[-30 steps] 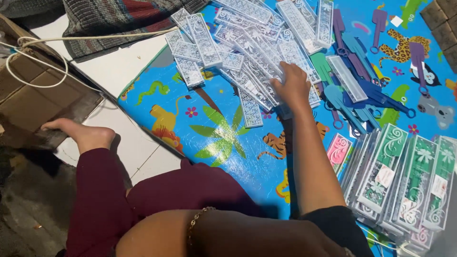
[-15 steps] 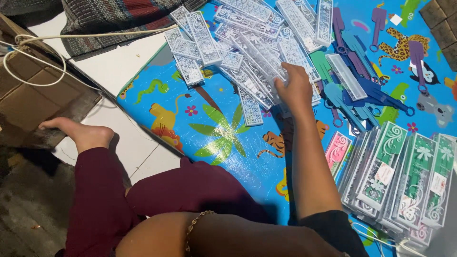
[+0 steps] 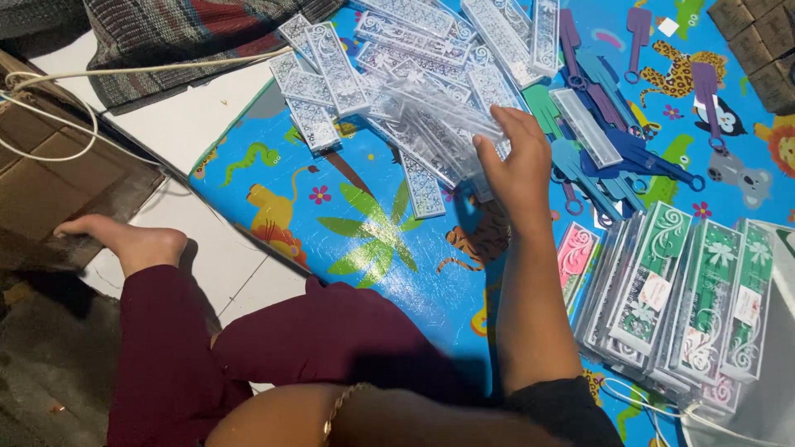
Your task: The person is packaging decorative paper strips into clear plastic sleeves by hand and using a thin rod to push the strips fully into the packaging.
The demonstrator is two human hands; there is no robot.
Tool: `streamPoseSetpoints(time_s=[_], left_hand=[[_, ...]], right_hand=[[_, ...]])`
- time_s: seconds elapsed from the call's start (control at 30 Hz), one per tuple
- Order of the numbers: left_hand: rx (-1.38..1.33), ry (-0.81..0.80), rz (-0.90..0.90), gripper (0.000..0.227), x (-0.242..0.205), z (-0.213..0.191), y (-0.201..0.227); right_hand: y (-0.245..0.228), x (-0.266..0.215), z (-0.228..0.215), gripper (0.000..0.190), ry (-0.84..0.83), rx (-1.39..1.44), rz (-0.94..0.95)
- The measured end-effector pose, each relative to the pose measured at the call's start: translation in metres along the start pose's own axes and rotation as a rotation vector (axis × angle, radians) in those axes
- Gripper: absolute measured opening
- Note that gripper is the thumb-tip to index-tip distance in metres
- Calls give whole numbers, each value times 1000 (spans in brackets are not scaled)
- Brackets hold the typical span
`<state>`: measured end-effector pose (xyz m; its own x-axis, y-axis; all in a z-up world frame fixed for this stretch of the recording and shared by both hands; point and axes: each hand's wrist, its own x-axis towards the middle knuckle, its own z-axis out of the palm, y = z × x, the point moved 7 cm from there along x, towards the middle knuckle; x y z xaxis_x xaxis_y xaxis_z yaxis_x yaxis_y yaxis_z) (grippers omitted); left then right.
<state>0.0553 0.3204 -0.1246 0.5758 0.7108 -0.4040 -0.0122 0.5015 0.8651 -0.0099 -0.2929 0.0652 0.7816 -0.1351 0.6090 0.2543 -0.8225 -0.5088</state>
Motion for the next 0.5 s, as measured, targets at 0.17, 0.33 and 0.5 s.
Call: streamPoseSetpoints(time_s=[0.17,0.33,0.5], left_hand=[[-143,-49,-30,129,27,-7,-12],[-140,-76,-8,133,-15,15,-2],[-134,-57,26,134,-32,18,4]], right_hand=[[-22,-7,-14,41,20,156,-1],[-31,-10,-29,41,33,219,13],[-44,-13,-43,42,23,258,32]])
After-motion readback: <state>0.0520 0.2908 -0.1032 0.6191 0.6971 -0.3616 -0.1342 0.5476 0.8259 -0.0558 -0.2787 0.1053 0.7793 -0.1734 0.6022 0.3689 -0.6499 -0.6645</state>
